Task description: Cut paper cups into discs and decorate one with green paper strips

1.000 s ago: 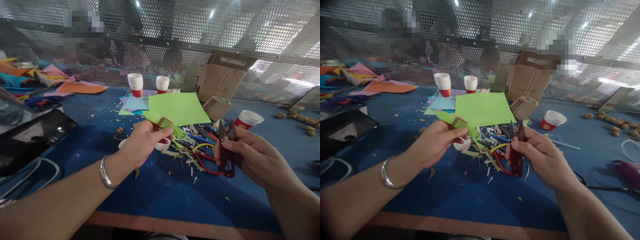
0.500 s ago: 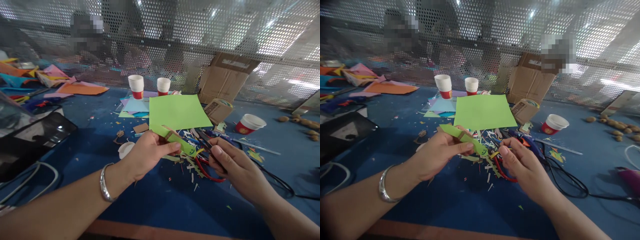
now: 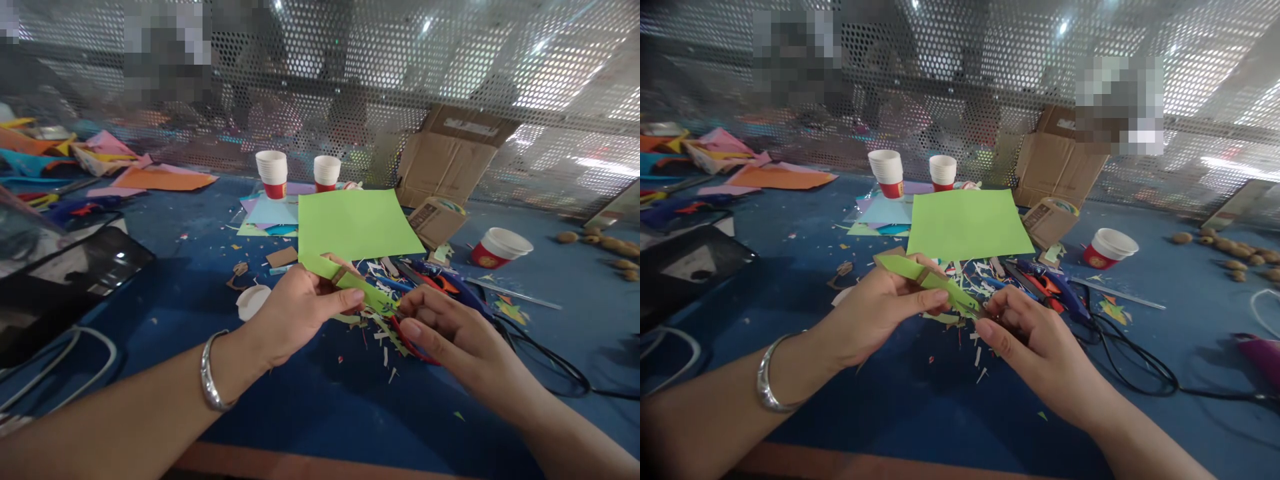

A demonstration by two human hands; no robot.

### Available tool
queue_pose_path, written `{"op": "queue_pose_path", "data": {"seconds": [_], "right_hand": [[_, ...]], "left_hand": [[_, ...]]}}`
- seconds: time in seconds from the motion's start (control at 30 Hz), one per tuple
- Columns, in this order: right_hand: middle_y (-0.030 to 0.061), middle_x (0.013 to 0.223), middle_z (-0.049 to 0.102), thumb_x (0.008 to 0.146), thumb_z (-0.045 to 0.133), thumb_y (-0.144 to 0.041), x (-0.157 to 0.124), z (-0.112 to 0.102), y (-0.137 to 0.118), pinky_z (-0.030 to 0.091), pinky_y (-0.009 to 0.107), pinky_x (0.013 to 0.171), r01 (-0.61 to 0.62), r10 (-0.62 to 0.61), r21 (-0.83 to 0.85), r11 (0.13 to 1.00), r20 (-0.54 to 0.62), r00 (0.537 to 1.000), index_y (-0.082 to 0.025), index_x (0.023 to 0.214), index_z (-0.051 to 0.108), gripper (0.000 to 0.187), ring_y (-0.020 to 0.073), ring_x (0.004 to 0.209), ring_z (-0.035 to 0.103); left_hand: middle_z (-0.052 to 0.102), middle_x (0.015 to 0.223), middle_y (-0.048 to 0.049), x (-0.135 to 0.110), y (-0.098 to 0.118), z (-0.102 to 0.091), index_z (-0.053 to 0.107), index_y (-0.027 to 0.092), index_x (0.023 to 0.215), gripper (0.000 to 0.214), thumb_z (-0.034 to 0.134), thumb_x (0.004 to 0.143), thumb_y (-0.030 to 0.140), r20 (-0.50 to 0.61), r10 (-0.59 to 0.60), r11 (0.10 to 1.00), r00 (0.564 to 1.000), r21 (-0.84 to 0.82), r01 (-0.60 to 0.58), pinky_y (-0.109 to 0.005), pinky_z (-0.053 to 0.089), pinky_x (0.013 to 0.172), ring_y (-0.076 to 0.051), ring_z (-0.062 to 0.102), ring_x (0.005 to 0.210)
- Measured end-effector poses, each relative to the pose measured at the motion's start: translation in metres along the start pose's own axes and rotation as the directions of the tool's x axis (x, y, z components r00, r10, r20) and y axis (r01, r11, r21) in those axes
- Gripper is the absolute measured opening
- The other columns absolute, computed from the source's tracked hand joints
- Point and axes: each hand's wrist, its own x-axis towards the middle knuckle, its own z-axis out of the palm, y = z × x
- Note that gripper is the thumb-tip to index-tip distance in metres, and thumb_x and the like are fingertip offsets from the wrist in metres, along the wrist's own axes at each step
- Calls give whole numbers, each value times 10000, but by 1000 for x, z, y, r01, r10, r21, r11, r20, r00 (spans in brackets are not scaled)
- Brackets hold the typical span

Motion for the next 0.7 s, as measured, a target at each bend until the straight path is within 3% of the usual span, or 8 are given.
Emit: {"op": "queue_pose_path", "data": {"seconds": [0.7], "right_hand": [[-77,634,389,990,517,-570,-2,0,-2,304,254,554,27,-28,-21,999,-9,1000,-222,960,558,351,108,586,353]], "left_hand": [[677,806,24,-3,1,3,651,146,896,239,830,798,270,48,-8,1000,999,-8,9,-187,530,720,-83,643,771]]}}
